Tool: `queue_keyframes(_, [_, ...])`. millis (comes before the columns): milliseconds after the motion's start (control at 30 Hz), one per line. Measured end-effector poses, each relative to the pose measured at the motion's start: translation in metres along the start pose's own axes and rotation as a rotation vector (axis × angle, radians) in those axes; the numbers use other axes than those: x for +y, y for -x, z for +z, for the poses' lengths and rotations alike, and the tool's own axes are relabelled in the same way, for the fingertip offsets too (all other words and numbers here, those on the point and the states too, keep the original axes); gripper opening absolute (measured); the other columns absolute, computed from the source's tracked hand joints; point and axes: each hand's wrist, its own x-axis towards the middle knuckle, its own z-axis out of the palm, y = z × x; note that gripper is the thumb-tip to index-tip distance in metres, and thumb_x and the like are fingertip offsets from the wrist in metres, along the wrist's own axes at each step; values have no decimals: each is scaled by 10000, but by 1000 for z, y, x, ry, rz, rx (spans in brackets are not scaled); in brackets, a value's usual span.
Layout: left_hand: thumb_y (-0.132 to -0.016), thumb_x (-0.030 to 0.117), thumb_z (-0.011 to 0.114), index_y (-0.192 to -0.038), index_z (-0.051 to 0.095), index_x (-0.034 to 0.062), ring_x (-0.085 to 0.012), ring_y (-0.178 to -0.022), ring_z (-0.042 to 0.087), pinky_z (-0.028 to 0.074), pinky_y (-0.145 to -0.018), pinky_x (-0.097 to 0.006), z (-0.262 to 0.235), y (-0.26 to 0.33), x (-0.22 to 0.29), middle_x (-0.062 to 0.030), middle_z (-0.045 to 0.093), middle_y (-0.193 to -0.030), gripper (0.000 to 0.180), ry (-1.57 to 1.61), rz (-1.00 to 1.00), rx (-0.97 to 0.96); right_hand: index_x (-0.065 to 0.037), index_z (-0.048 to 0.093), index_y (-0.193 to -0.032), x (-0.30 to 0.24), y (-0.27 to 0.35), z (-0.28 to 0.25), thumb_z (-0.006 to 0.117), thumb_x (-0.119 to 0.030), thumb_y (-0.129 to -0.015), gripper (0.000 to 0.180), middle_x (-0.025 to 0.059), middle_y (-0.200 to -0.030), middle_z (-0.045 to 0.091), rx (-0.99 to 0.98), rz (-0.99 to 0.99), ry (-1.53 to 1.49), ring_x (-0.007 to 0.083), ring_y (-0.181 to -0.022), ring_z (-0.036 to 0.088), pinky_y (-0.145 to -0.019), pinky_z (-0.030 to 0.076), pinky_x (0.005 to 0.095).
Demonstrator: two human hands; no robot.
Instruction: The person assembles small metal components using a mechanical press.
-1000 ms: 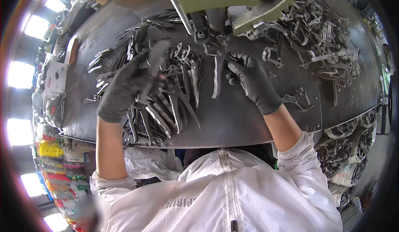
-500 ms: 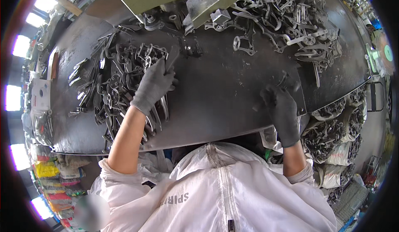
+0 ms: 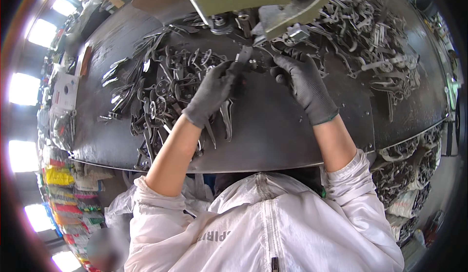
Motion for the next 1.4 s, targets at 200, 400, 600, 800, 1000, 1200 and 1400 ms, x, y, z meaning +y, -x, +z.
queue_keyframes(200, [-929, 176, 471, -1198, 427, -50, -137, -781, 614, 516, -670, -249, 3, -10, 7, -122, 610, -912, 354, -75, -94, -72, 11, 555, -1018, 5, -4, 13, 554, -72, -850, 188, 54, -814, 615, 43, -86, 145, 109, -662, 606, -542, 485, 219])
queue_keyframes(400, [-920, 91, 428, -1205, 415, -69, -143, -804, 612, 516, -684, -252, -8, -18, -8, -129, 608, -926, 327, -238, -83, -65, -1, 544, -1079, 1, 0, 18, 552, -79, -857, 235, 36, -811, 610, -72, -65, 152, 85, -623, 575, -535, 471, 210])
queue_keyframes(600, [-906, 24, 384, -1216, 417, -76, -126, -786, 599, 510, -688, -244, -1, -17, -9, -96, 607, -903, 327, -223, 41, -92, 12, 539, -1103, -10, 10, 19, 560, -81, -856, 265, 27, -827, 602, -55, -27, 324, 61, -624, 560, -517, 445, 192])
queue_keyframes(800, [-883, 66, 456, -1078, 534, -71, -168, -838, 592, 484, -788, -274, 5, -21, 9, -94, 606, -858, 250, -734, -81, -69, 47, 532, -1114, 15, -5, 16, 561, -71, -849, 292, 51, -926, 614, -71, -89, 368, 74, -775, 562, -697, 452, 211])
queue_keyframes(1000, [-882, 176, 493, -1016, 590, 25, -254, -854, 617, 497, -774, -320, -11, -13, 5, -123, 637, -902, 223, -1080, 69, 140, 56, 514, -1125, 28, -9, 7, 520, -71, -864, 290, 60, -921, 605, -146, -37, 320, 81, -712, 563, -622, 461, 209])
queue_keyframes(1200, [-785, 217, 589, -1041, 580, 109, -337, -882, 607, 477, -727, -394, -140, 32, 49, -176, 630, -907, 278, -1119, -84, 689, 41, 483, -1151, 29, -6, 5, 522, -93, -866, 317, 51, -886, 578, -89, -13, 251, 84, -603, 554, -520, 460, 200])
queue_keyframes(1400, [-778, 135, 500, -1041, 606, 44, -351, -985, 572, 453, -817, -407, -274, 82, -29, -210, 608, -1025, 298, -1281, -427, 539, 46, 461, -1169, 24, -2, 14, 532, -94, -871, 337, 62, -885, 580, -101, -33, 207, 87, -599, 560, -512, 469, 204])
